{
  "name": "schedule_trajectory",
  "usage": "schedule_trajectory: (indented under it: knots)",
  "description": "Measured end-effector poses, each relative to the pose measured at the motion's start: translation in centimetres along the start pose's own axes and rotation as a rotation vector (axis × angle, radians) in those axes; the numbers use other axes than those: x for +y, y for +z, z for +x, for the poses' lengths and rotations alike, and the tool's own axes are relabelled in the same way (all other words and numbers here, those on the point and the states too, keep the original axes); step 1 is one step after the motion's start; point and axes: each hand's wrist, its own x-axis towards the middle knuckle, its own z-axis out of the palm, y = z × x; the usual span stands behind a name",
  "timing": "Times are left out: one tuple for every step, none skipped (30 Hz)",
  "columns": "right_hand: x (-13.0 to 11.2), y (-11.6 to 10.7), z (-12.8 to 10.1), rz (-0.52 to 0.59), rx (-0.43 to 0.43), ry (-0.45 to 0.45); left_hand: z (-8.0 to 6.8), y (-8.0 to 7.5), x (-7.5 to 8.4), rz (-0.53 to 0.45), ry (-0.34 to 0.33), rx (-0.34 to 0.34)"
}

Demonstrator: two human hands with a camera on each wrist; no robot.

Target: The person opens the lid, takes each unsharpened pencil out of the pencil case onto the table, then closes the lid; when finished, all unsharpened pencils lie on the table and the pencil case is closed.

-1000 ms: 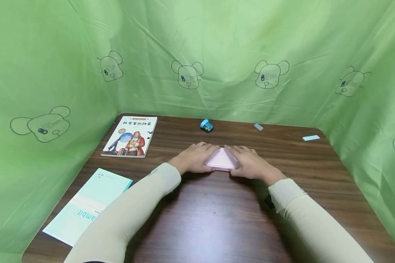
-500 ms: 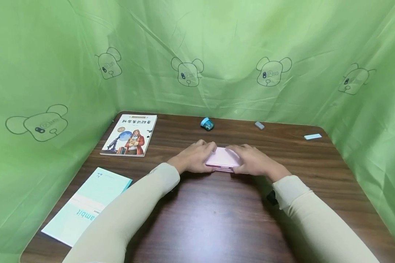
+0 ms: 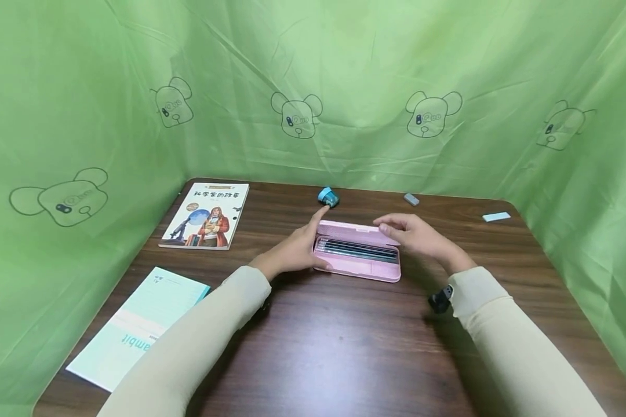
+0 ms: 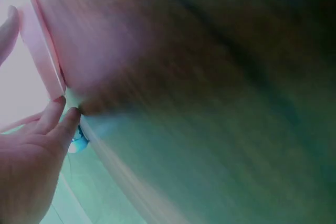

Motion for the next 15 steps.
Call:
schedule_trajectory:
  knots:
    - [0.1, 0.0, 0.2, 0.021, 0.028, 0.02, -0.1, 0.0, -0.1, -0.006, -0.011, 0.001]
    - [0.3, -0.1, 0.5, 0.043, 0.056, 0.037, -0.1, 0.1, -0.2, -0.011, -0.024, 0.0]
    - [0.4, -0.1, 0.7, 0.071, 0.079, 0.051, -0.1, 0.1, -0.2, -0.014, -0.031, -0.002]
    - [0.5, 0.0, 0.9, 0.11, 0.104, 0.069, -0.2, 0.0, -0.2, -0.015, -0.035, -0.005]
    - [0.6, 0.0, 1.2, 0.16, 0.126, 0.096, -0.2, 0.0, -0.2, -0.016, -0.035, -0.008]
    - [0.7, 0.1, 1.4, 0.207, 0.151, 0.116, -0.2, 0.0, -0.2, -0.013, -0.03, -0.008]
    - [0.8, 0.1, 1.7, 0.259, 0.175, 0.139, -0.2, -0.1, -0.1, -0.017, -0.027, -0.012]
    - [0.9, 0.2, 2.0, 0.31, 0.197, 0.157, -0.2, -0.1, -0.1, -0.02, -0.024, -0.018]
    - [1.1, 0.3, 2.3, 0.357, 0.213, 0.177, -0.2, -0.1, 0.0, -0.026, -0.025, -0.027]
    - [1.3, 0.4, 2.5, 0.406, 0.226, 0.201, -0.2, -0.1, 0.1, -0.035, -0.025, -0.036]
    - [1.5, 0.5, 2.8, 0.44, 0.233, 0.226, -0.2, -0.1, 0.1, -0.033, -0.026, -0.043]
    - [1.8, 0.6, 3.0, 0.466, 0.237, 0.246, -0.1, 0.0, 0.1, -0.032, -0.029, -0.049]
    - [2.1, 0.7, 3.3, 0.491, 0.24, 0.273, -0.1, -0.1, 0.2, -0.029, -0.034, -0.058]
    - [2.3, 0.8, 3.5, 0.479, 0.242, 0.295, -0.1, -0.1, 0.2, -0.016, -0.037, -0.066]
    - [2.5, 1.0, 3.7, 0.457, 0.239, 0.32, -0.1, -0.1, 0.3, -0.006, -0.037, -0.073]
